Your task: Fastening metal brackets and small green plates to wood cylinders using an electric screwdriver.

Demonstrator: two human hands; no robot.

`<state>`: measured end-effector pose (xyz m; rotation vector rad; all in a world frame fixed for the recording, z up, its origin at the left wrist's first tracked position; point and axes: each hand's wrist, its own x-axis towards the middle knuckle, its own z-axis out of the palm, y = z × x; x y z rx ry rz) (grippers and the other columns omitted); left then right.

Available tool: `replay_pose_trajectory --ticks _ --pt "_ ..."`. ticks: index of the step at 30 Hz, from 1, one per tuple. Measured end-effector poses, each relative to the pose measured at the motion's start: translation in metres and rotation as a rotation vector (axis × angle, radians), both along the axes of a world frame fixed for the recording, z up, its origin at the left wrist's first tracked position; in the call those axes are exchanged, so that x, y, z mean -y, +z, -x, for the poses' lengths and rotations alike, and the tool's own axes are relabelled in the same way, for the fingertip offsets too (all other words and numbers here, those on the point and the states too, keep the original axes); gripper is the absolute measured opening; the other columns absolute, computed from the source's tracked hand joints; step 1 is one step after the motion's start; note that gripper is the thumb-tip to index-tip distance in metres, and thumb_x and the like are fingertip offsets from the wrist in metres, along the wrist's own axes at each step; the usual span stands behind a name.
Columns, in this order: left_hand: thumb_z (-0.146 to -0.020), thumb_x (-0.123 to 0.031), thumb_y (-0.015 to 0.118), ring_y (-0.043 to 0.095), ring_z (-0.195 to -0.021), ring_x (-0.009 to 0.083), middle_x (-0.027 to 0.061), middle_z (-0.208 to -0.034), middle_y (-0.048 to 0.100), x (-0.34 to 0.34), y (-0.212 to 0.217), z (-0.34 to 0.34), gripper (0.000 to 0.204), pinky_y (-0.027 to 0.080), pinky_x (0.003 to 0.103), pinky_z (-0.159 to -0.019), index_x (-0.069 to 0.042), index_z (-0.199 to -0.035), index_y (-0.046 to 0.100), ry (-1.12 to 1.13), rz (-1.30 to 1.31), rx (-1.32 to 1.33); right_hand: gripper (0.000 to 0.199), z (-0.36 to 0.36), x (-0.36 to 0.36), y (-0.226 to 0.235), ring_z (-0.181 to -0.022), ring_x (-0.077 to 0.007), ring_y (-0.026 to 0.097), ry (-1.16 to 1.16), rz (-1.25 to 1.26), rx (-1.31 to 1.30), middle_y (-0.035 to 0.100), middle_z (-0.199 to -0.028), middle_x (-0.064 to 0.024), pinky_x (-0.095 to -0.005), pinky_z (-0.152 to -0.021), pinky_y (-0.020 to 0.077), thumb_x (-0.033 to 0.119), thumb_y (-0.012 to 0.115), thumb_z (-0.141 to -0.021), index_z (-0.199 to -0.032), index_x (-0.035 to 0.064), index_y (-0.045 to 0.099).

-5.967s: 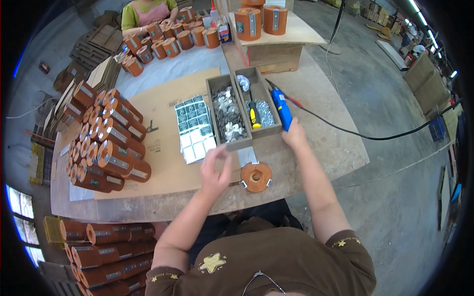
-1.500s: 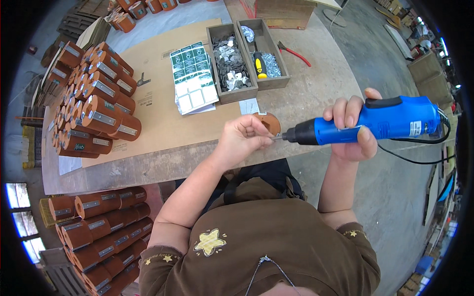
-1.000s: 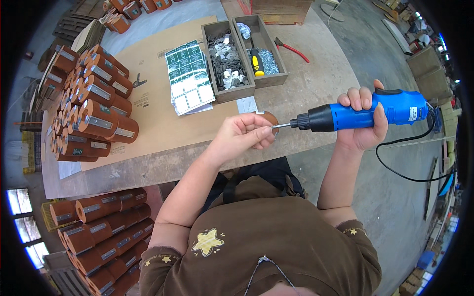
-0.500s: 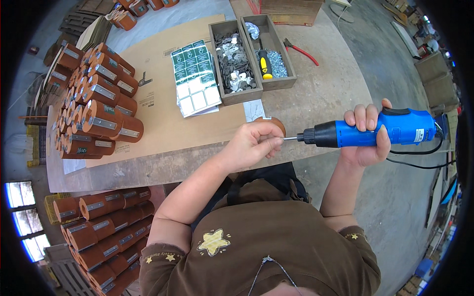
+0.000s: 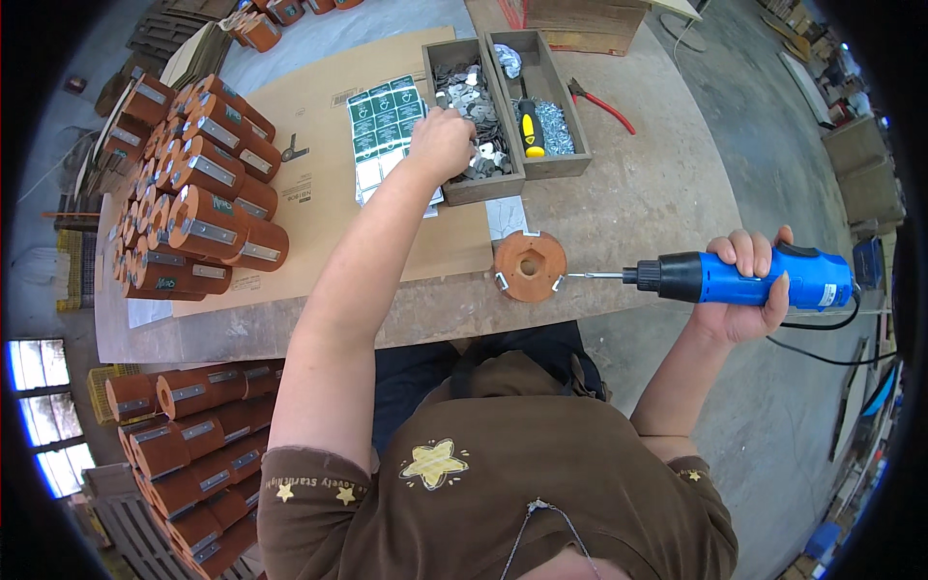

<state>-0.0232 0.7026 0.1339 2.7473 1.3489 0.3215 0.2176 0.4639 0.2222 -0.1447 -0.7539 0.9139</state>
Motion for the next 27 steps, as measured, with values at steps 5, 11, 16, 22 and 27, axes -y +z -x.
replay_pose_trajectory --ticks 5,11,16,22,27 --pt "-0.064 -0.013 0.068 0.052 -0.088 0.0274 0.0087 -0.085 0.059 -0.006 -0.012 0.011 0.015 0.043 0.036 -0.077 -0.008 -0.078 0.067 -0.045 0.016 0.184 0.045 -0.005 0.009 0.002 -0.074 -0.015 0.045 -0.016 -0.009 0.016 0.049 -0.078 -0.0043 -0.0336 -0.074 0.0374 0.016 0.052 -0.08 -0.122 0.0061 0.04" --pt "-0.062 -0.012 0.07 0.056 -0.078 0.0248 0.0077 -0.075 0.061 -0.003 -0.01 0.009 0.013 0.045 0.035 -0.07 -0.006 -0.073 0.065 0.023 0.148 0.395 0.044 -0.004 0.013 0.004 -0.074 -0.0152 0.045 -0.014 -0.002 0.0 0.048 -0.078 -0.0042 -0.034 -0.075 0.0375 0.016 0.052 -0.08 -0.121 0.0053 0.04" --pt "-0.067 -0.008 0.068 0.059 -0.069 0.0197 0.0089 -0.077 0.063 0.051 0.035 -0.001 0.011 0.047 0.028 -0.063 -0.003 -0.076 0.063 -0.081 0.081 0.668 0.044 -0.005 0.018 0.006 -0.074 -0.0155 0.045 -0.008 -0.007 0.02 0.048 -0.078 -0.0046 -0.0345 -0.075 0.0375 0.015 0.052 -0.08 -0.12 0.0039 0.04" --pt "-0.062 -0.007 0.065 0.055 -0.075 0.0194 0.0035 -0.077 0.06 0.14 0.031 0.022 0.011 0.043 0.037 -0.073 -0.008 -0.071 0.06 -0.528 -0.247 0.619 0.044 -0.003 0.023 0.007 -0.075 -0.0156 0.045 -0.022 0.016 0.047 0.049 -0.079 -0.005 -0.035 -0.076 0.0374 0.016 0.052 -0.08 -0.12 0.0039 0.04" --pt "-0.064 -0.008 0.067 0.057 -0.085 0.0205 0.0012 -0.085 0.063 0.155 0.004 0.043 0.012 0.041 0.039 -0.081 -0.008 -0.074 0.062 -0.537 -0.211 0.581 0.046 0.007 0.023 0.007 -0.075 -0.0159 0.046 -0.008 0.046 0.092 0.05 -0.08 -0.0054 -0.0351 -0.076 0.0373 0.016 0.051 -0.08 -0.122 0.0048 0.037"
